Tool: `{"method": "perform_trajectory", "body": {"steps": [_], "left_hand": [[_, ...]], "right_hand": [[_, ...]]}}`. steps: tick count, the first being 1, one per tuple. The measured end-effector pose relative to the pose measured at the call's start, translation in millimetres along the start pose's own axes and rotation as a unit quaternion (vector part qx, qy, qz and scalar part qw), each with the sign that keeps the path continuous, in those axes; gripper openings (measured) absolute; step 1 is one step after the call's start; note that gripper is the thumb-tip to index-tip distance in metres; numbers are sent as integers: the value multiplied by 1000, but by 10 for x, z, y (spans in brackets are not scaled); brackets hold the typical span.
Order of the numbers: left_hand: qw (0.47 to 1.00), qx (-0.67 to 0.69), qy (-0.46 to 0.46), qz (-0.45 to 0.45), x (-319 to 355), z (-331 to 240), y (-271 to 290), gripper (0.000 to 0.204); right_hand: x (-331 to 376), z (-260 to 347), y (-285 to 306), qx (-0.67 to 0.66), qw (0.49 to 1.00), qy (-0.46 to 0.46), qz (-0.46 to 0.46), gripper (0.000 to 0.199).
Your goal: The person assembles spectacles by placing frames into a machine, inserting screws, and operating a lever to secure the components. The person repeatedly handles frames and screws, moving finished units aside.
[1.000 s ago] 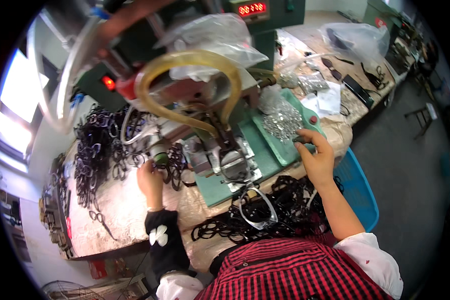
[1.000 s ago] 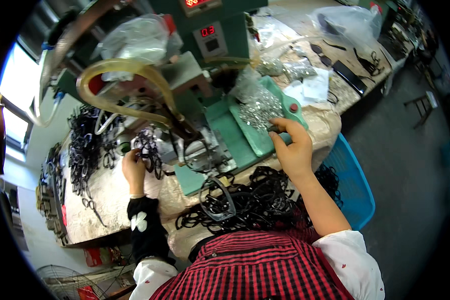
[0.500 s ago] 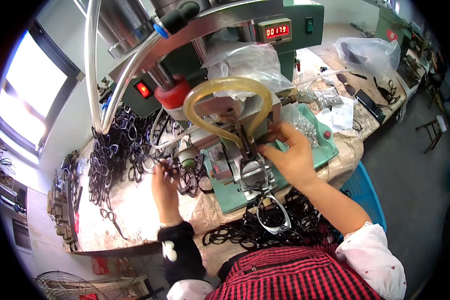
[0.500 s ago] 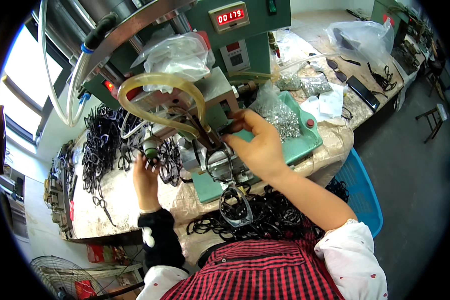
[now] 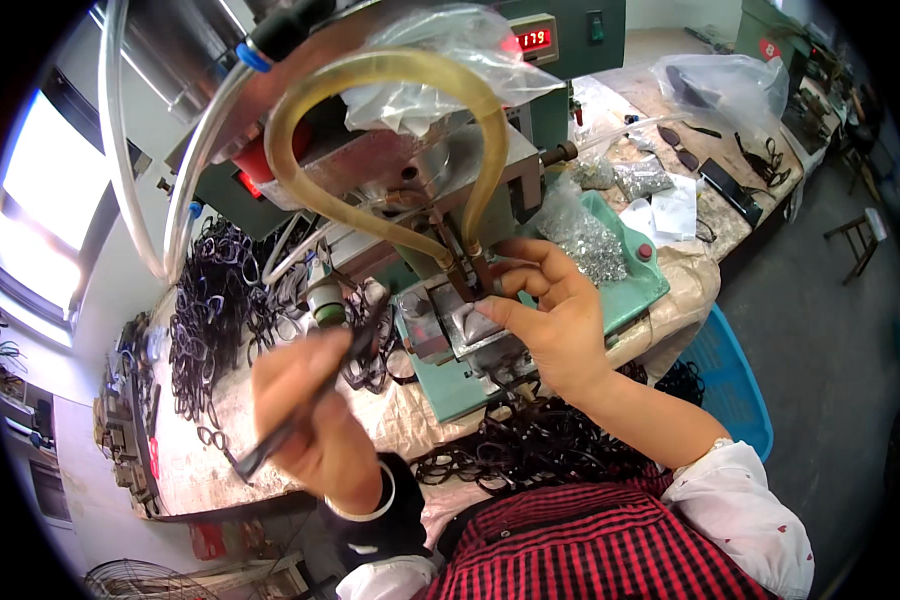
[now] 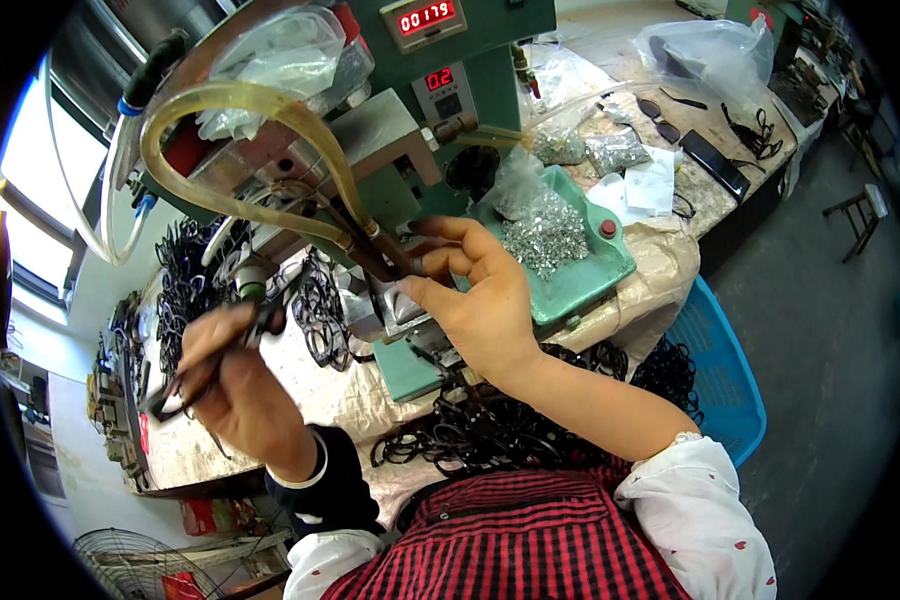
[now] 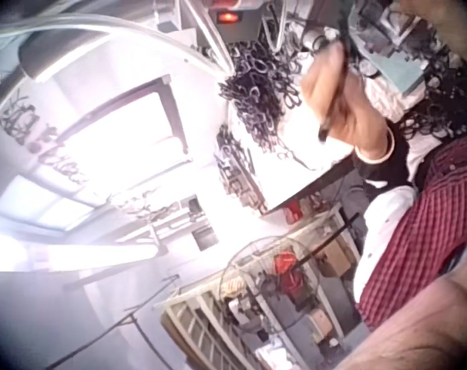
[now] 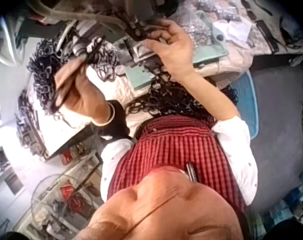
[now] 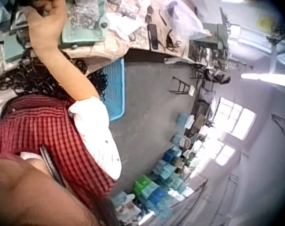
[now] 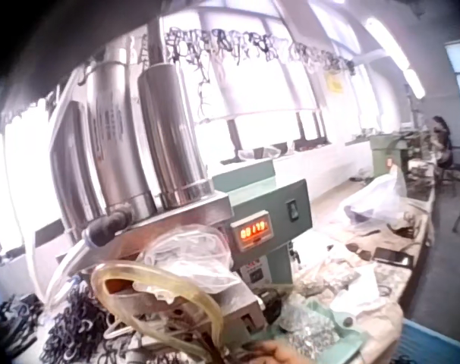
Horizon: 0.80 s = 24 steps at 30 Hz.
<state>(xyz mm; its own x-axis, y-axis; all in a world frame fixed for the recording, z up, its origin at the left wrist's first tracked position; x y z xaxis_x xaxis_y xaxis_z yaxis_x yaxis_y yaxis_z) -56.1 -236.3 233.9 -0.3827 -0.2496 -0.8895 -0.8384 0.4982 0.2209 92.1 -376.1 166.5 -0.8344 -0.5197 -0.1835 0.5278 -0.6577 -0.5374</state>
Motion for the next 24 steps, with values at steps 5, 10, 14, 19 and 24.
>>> {"method": "perform_trajectory", "body": {"steps": [5,10,14,19,24], "left_hand": [[995,73,27,-65,0,-1,-140,14],[954,-129,-153,223,437,-237,-373,42],[951,-131,-142,240,479,-104,-542,32],[956,-102,-123,245,456,-102,-580,33],[951,-95,-111,273,435,-87,-582,36]], "right_hand": [[289,276,-91,-31,997,-73,12,55],[162,417,78,231,963,5,139,54],[-201,248,677,239,969,67,22,50],[-266,12,1593,344,916,143,-151,45],[181,28,1444,538,834,102,-66,16]]}}
Point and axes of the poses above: each hand's wrist, its own x-axis away from the middle knuckle, its own y-axis out of the back of the hand, z = x × y, the point moved 2 cm from there along -x, towards the middle knuckle, and after that the axes turned 9 degrees about -x, right-handed, at the moved point
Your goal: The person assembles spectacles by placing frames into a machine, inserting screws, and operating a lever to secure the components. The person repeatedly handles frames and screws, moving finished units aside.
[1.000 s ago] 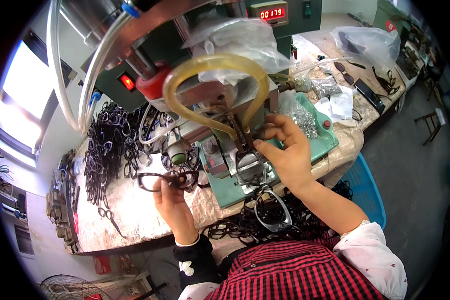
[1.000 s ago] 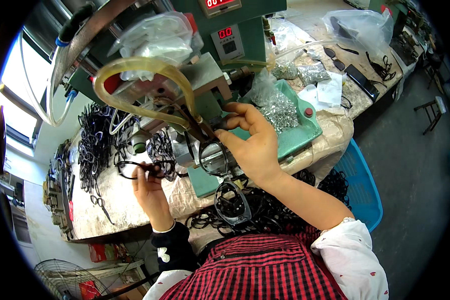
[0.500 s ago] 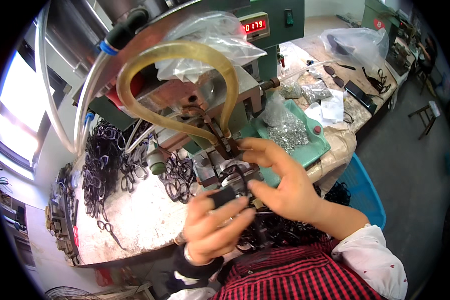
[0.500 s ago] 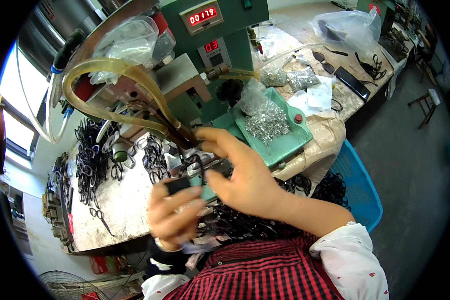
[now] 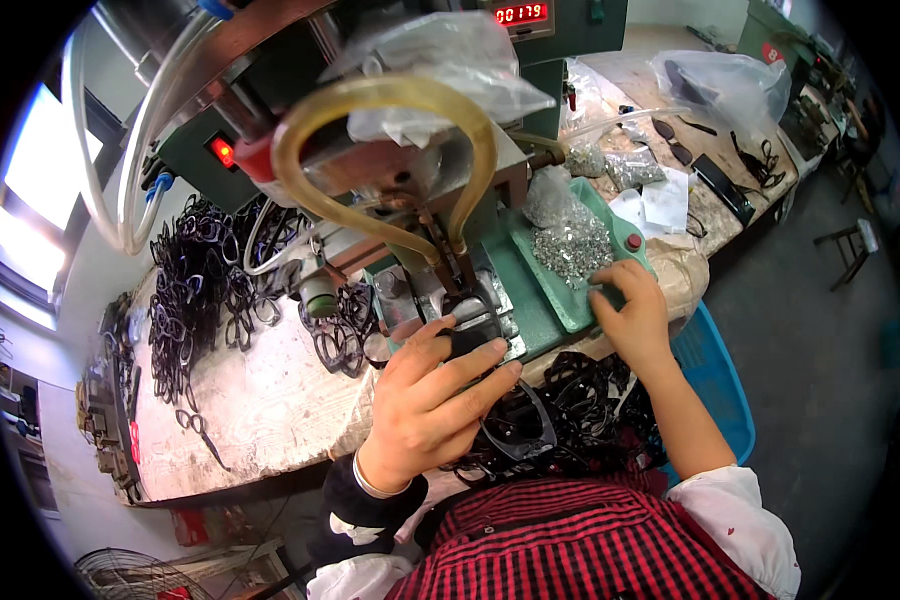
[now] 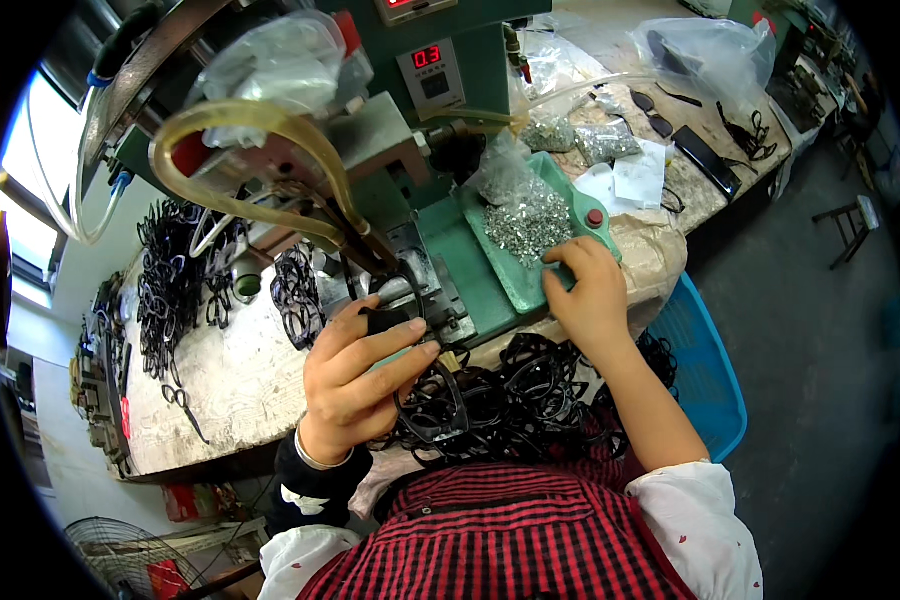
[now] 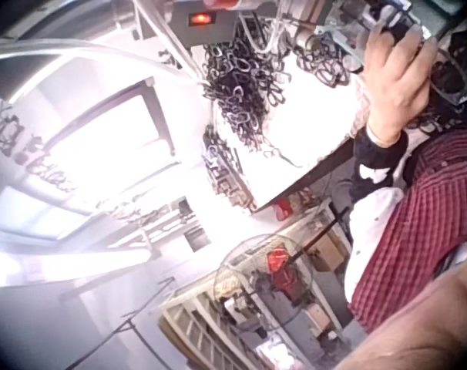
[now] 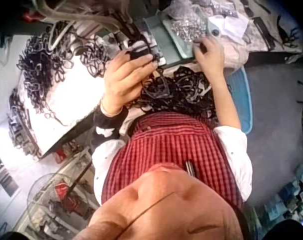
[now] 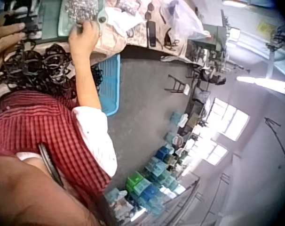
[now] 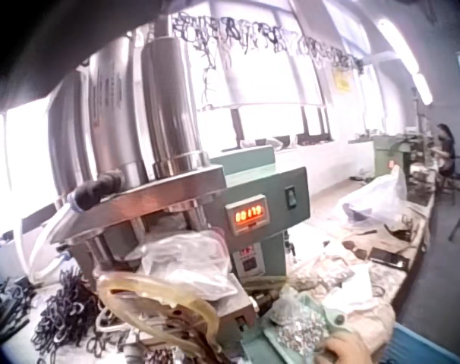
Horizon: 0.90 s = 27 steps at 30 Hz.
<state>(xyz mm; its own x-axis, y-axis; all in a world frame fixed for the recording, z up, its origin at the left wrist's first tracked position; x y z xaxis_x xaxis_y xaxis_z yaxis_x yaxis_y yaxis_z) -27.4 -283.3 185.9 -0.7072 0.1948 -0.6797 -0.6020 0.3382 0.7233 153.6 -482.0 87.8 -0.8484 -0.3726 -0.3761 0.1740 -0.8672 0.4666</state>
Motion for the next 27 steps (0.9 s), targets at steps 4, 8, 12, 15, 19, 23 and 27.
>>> {"method": "perform_trajectory", "body": {"steps": [4,8,12,15,19,23,27], "left_hand": [[1000,0,7,12,93,10,26,38],[995,6,93,-45,449,-219,0,47],[935,-206,198,-209,957,-134,352,31],[850,-151,366,-348,882,227,819,18],[889,-289,316,-163,872,1071,774,12],[845,-394,361,7,1157,1670,287,7],[838,-308,451,21,1516,2072,-45,10]], "right_hand": [[-41,221,-149,170,984,52,4,11],[-17,203,-246,183,979,87,-16,8],[62,26,-117,60,996,1,-63,9],[-28,76,-101,-59,994,31,-87,12],[-164,480,-228,-98,991,73,-59,15],[-260,397,-494,-137,990,19,-22,15],[-39,48,-108,-16,994,74,-78,13]]}}
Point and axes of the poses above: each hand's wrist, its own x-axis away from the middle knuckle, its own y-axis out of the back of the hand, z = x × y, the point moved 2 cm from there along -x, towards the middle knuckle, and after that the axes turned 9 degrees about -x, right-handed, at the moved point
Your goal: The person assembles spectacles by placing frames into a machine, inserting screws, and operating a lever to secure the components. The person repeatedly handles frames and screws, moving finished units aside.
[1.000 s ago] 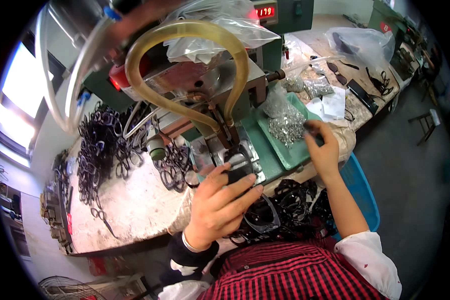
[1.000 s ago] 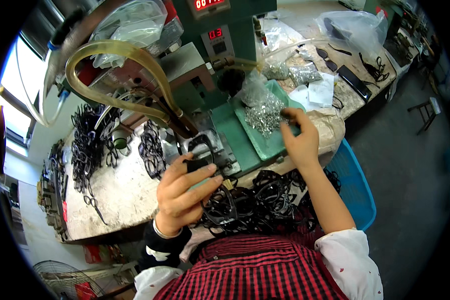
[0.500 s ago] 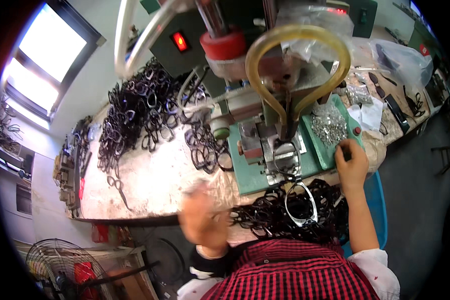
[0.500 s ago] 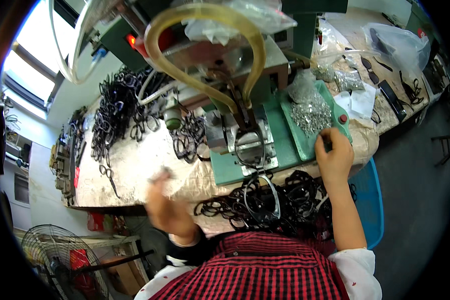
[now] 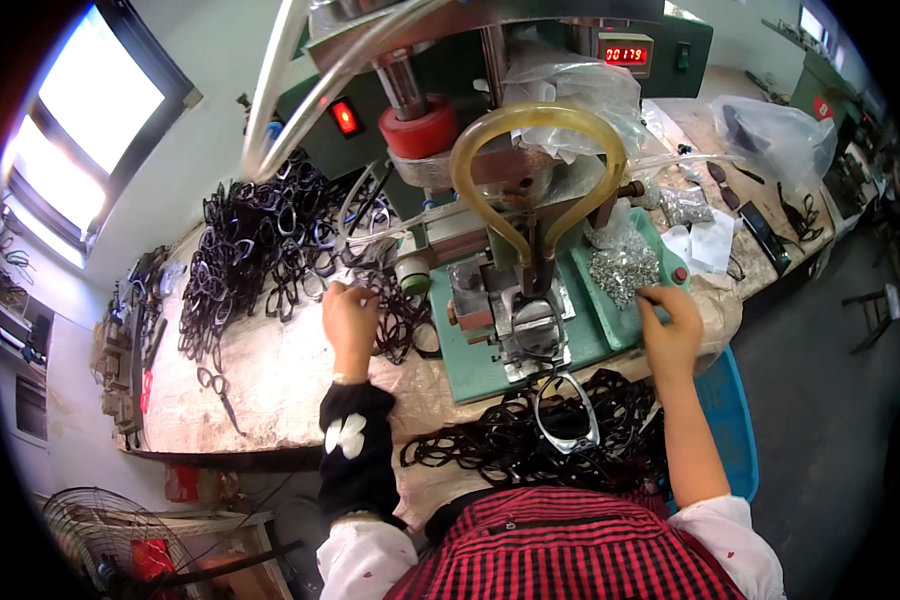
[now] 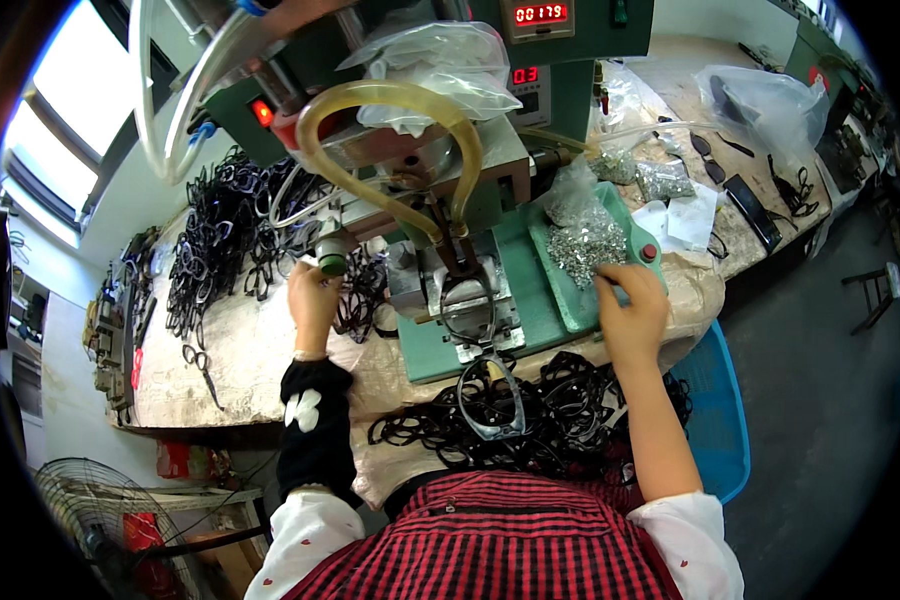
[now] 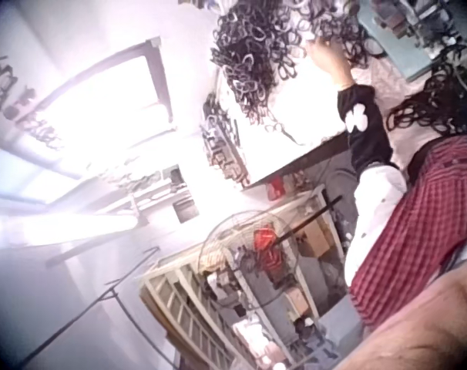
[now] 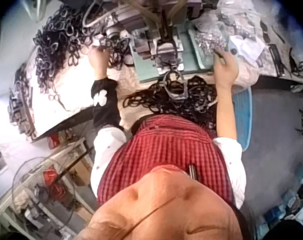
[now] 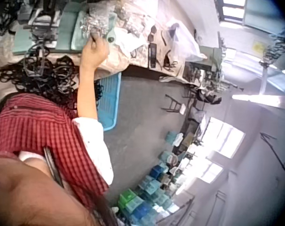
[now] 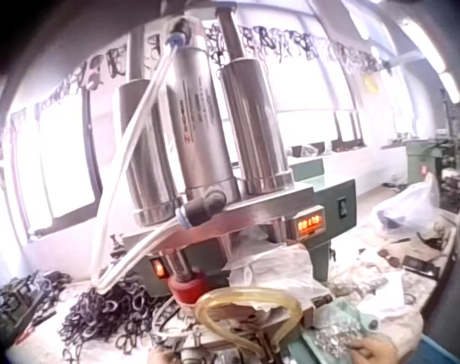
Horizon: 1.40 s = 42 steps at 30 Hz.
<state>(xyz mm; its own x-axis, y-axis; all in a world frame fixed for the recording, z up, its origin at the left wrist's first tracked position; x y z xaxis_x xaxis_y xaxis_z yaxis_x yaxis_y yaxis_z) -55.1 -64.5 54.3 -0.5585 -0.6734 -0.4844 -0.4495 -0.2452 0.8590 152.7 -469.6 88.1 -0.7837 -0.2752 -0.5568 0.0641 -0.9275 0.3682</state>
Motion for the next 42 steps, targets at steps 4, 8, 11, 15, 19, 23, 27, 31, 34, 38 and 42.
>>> {"method": "perform_trajectory", "body": {"steps": [4,8,11,15,19,23,27,31,34,38,42], "left_hand": [[936,331,121,11,331,113,455,10],[779,595,192,57,468,-211,918,9],[764,625,156,40,431,-368,1048,11],[778,612,130,58,372,-676,900,22],[730,660,176,5,889,-687,847,22],[721,671,172,-26,965,-662,734,18],[677,715,-38,-170,656,-1155,1473,13],[827,522,-156,-140,292,-1535,1894,10],[790,565,-174,-162,355,-1550,1894,13],[820,453,-321,-138,647,-1633,1680,11],[827,341,-438,-94,694,-1900,1564,34]], "right_hand": [[304,-181,562,52,996,-37,-58,9],[213,159,522,-33,997,-66,-2,12],[-148,716,169,-132,986,30,96,14],[-391,1014,-360,-288,953,-35,89,26],[-196,1011,-578,-369,925,-79,44,35],[-170,983,-627,-411,901,-124,64,38],[-206,1079,-607,-466,862,-170,99,42],[-177,1225,-584,-521,819,-218,101,46],[-115,1434,-396,-540,803,-219,125,49],[-180,1179,-203,-334,915,-86,212,51],[-75,335,-112,-122,984,-82,101,31]]}}
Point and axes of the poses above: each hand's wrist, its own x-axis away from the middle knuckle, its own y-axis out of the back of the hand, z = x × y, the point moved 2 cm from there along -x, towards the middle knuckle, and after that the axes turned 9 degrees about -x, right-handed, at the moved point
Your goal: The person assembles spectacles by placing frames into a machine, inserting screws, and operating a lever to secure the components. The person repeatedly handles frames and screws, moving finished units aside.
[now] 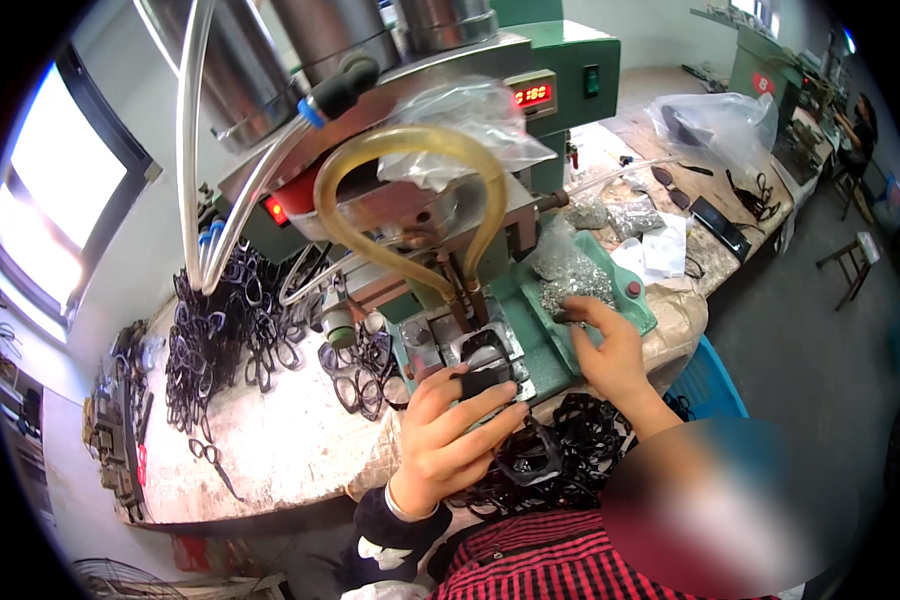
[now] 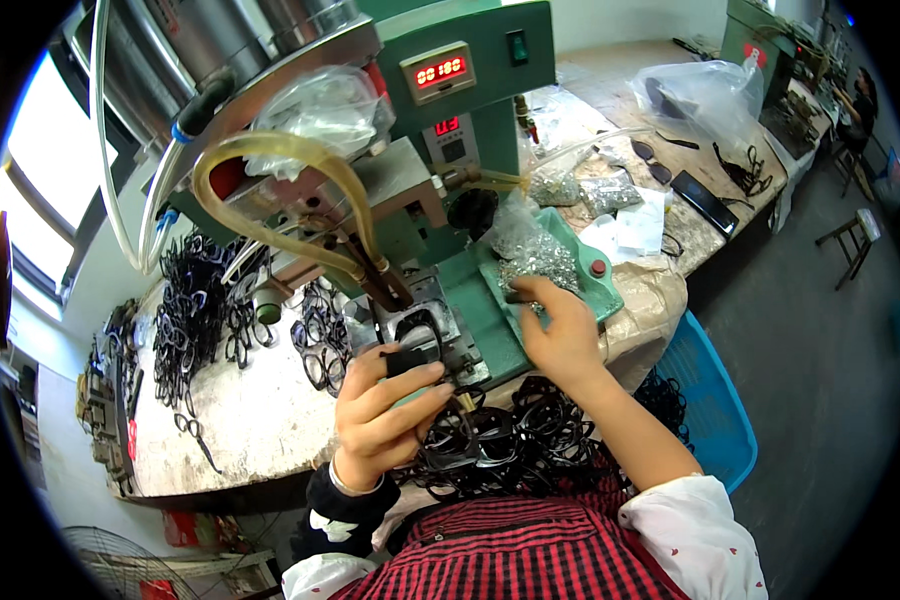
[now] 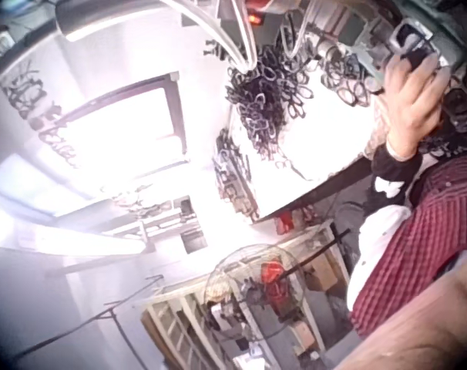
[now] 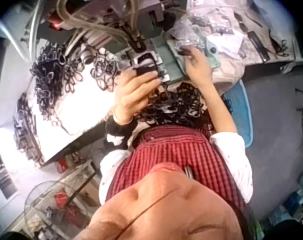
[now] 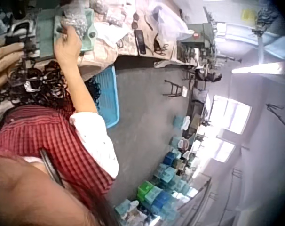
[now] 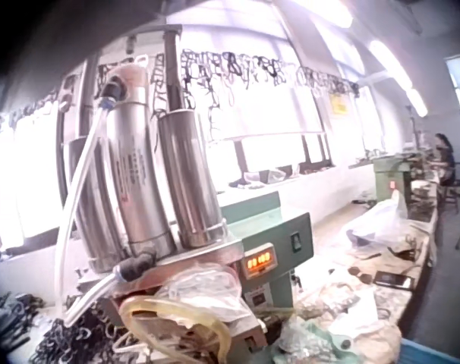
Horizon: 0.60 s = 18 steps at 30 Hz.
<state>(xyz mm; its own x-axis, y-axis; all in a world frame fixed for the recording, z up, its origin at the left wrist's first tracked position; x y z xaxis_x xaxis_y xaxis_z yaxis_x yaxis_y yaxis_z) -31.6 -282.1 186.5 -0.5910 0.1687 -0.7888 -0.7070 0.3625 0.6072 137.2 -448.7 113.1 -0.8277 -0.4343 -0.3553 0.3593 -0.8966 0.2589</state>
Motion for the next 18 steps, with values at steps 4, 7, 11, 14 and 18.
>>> {"method": "perform_trajectory", "body": {"steps": [4,7,11,14,18], "left_hand": [[999,-13,5,30,5,-17,-53,33],[997,-7,20,73,-49,-25,46,35],[994,2,27,106,-103,-32,80,36],[994,4,21,107,-25,4,32,42],[996,10,44,79,16,-43,7,38]], "right_hand": [[68,-221,180,58,998,25,3,23],[-205,-164,338,0,990,49,-130,24],[-240,-433,446,66,994,-12,-84,26],[32,-305,383,184,982,1,-33,17],[66,-238,239,258,965,39,-21,11]]}}
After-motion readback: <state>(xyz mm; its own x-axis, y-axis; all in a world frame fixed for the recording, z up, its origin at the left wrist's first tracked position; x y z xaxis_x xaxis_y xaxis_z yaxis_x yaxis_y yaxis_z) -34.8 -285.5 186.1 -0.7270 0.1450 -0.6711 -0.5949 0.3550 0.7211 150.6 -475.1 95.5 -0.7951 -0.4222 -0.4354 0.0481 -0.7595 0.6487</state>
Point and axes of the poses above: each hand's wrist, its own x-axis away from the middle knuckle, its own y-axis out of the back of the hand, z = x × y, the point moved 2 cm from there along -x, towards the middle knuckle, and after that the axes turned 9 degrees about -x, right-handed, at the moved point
